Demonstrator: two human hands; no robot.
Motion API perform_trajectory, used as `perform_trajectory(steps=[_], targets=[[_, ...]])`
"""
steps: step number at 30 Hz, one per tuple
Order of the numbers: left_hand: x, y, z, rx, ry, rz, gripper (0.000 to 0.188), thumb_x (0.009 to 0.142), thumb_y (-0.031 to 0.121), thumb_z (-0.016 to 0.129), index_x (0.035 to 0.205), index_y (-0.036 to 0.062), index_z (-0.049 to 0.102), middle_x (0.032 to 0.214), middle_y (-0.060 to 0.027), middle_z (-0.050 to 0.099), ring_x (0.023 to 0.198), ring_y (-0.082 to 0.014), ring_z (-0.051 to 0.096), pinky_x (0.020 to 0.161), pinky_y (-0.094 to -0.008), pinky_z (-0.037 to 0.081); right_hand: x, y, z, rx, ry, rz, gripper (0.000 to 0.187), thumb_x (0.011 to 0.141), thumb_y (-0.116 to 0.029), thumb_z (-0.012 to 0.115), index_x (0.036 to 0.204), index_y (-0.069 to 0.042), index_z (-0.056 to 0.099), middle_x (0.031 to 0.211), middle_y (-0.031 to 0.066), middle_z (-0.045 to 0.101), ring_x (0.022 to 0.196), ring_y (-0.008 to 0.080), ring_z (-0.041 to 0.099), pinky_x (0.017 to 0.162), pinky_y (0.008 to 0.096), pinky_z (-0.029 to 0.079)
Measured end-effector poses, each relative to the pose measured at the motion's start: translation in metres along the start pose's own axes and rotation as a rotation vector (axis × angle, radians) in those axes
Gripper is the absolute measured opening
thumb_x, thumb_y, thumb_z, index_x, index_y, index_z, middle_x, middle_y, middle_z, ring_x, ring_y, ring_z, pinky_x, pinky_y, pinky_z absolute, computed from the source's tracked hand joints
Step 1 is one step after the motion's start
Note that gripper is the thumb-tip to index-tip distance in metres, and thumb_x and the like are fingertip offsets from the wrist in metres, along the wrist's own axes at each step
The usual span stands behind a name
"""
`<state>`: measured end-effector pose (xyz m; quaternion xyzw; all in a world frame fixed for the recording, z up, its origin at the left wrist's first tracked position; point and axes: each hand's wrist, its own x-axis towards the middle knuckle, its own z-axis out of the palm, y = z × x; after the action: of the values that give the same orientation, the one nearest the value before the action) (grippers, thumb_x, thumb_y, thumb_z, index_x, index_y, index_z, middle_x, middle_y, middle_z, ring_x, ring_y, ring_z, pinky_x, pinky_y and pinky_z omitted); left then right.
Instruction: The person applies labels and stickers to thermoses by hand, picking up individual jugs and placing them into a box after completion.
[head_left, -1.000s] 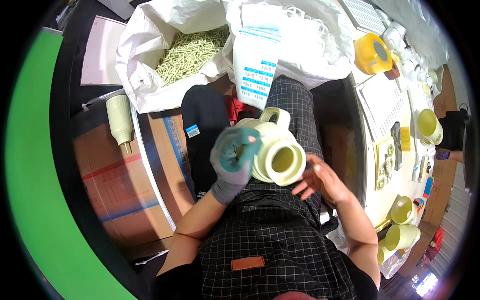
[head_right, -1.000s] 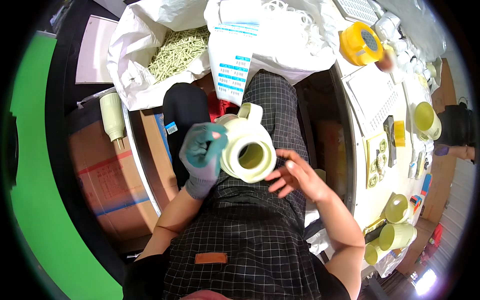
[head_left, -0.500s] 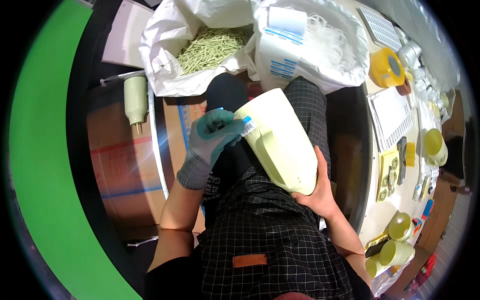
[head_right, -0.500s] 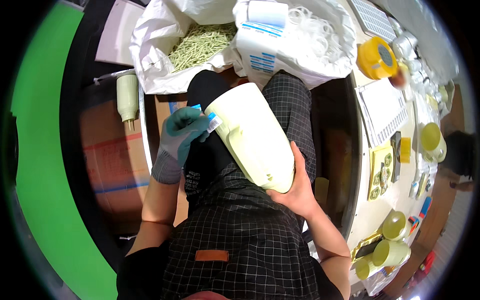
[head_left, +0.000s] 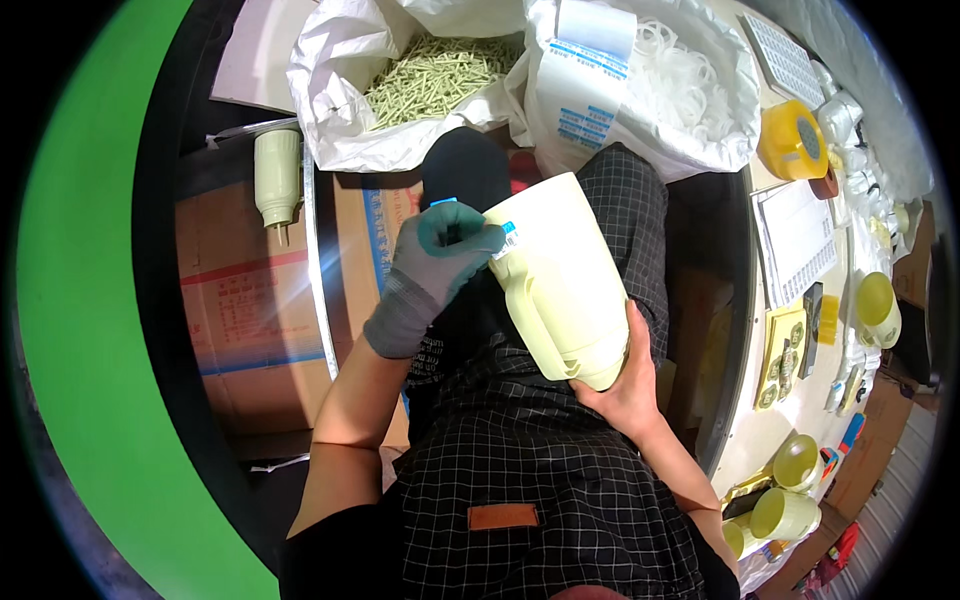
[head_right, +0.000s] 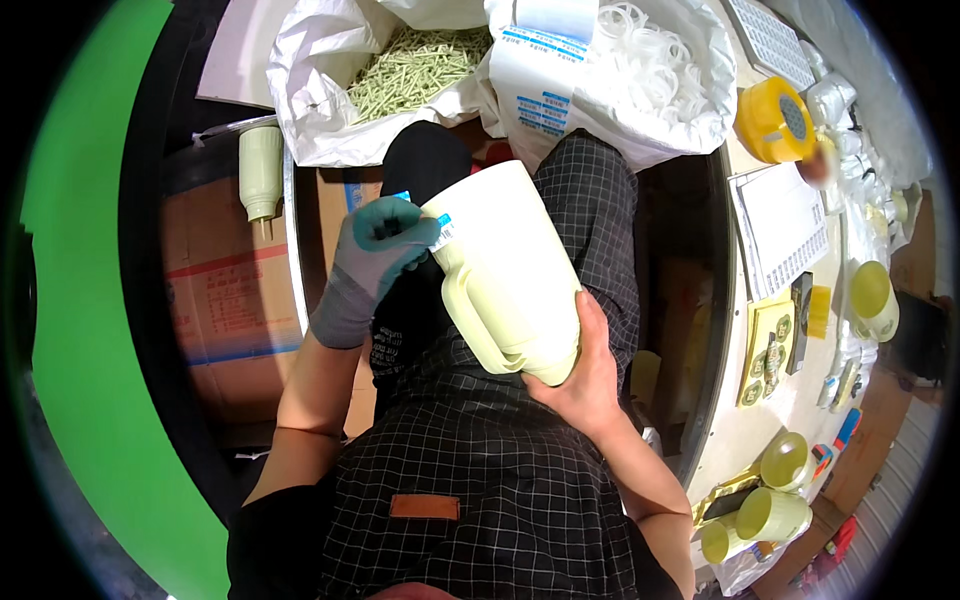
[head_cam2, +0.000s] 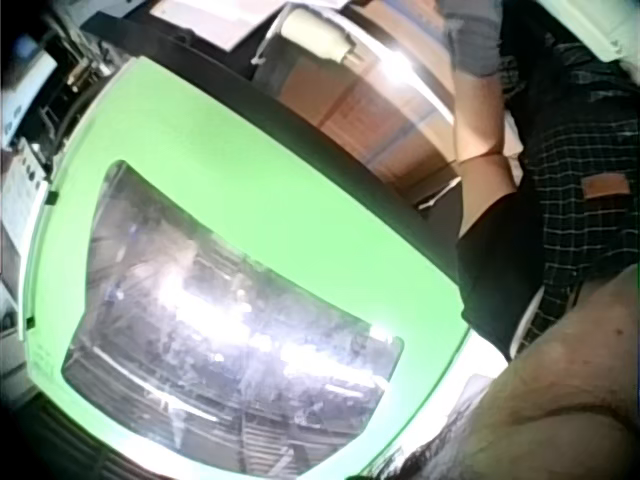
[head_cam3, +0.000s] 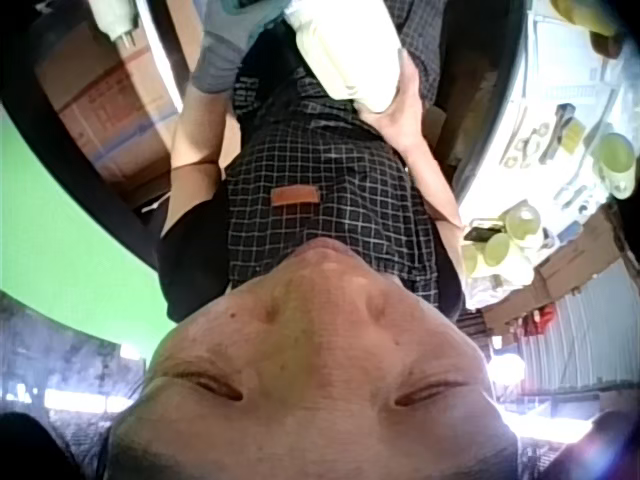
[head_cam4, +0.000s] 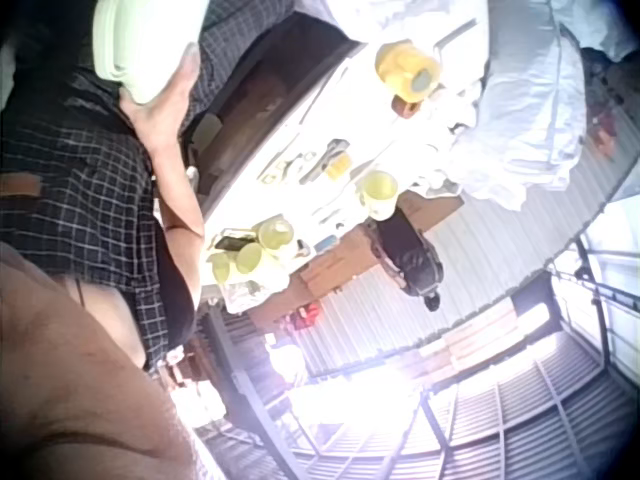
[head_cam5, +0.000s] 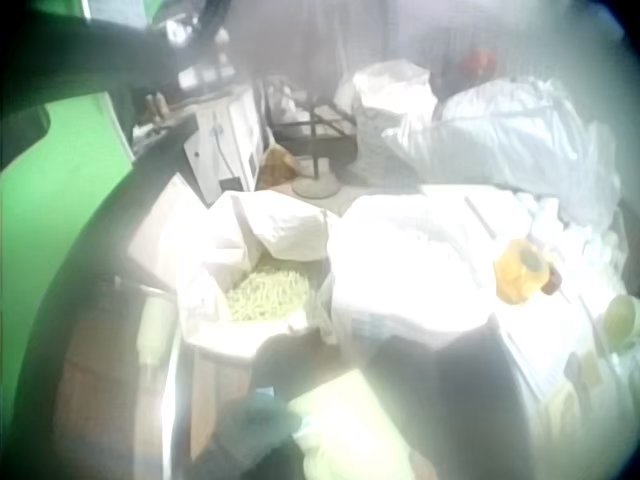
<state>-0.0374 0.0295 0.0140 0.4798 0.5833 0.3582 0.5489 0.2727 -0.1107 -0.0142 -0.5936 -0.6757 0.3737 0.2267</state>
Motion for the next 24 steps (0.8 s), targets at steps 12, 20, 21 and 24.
perform_trajectory(steps=[12, 20, 21, 24], targets=[[-0.029, -0.061, 0.039, 0.513, 0.241, 0.539, 0.070, 0.111, 0.026, 0.066, 0.165, -0.0095, 0.040, 0.165, -0.0267, 0.051, 0.142, -0.0348, 0.059, 0.117, -0.0409, 0.048, 0.023, -0.011, -0.090, 0.762, 0.074, -0.113, 0.119, 0.092, -0.051, 0.085, 0.178, -0.003, 0.018, 0.168, 0.0281, 0.047, 0.154, 0.0398, 0.051, 0.127, 0.0455, 0.038], [-0.066, -0.054, 0.029, 0.747, -0.091, 0.349, 0.025, 0.107, 0.019, 0.068, 0.123, 0.0002, 0.074, 0.119, -0.0236, 0.074, 0.099, -0.0406, 0.073, 0.083, -0.0479, 0.059, 0.143, -0.040, -0.056, 0.015, 0.165, 0.110, 0.067, 0.100, -0.061, 0.073, 0.137, -0.005, 0.072, 0.133, 0.0206, 0.076, 0.118, 0.0414, 0.074, 0.103, 0.0494, 0.059], [-0.067, -0.045, 0.035, 0.655, 0.055, 0.482, 0.029, 0.103, 0.013, 0.070, 0.128, -0.0017, 0.071, 0.126, -0.0235, 0.072, 0.107, -0.0421, 0.072, 0.090, -0.0494, 0.058, 0.160, -0.036, -0.041, 0.041, 0.138, 0.126, 0.068, 0.100, -0.061, 0.070, 0.137, -0.003, 0.071, 0.127, 0.0225, 0.077, 0.118, 0.0423, 0.074, 0.102, 0.0509, 0.058], [-0.062, -0.027, 0.073, 0.806, -0.003, 0.676, 0.052, 0.095, 0.030, 0.079, 0.139, 0.0048, 0.068, 0.158, -0.0231, 0.054, 0.147, -0.0542, 0.046, 0.122, -0.0658, 0.036, 0.171, -0.020, -0.017, 0.118, 0.341, -0.187, 0.060, 0.101, -0.048, 0.073, 0.143, -0.006, 0.070, 0.135, 0.0208, 0.074, 0.116, 0.0433, 0.074, 0.103, 0.0512, 0.058]])
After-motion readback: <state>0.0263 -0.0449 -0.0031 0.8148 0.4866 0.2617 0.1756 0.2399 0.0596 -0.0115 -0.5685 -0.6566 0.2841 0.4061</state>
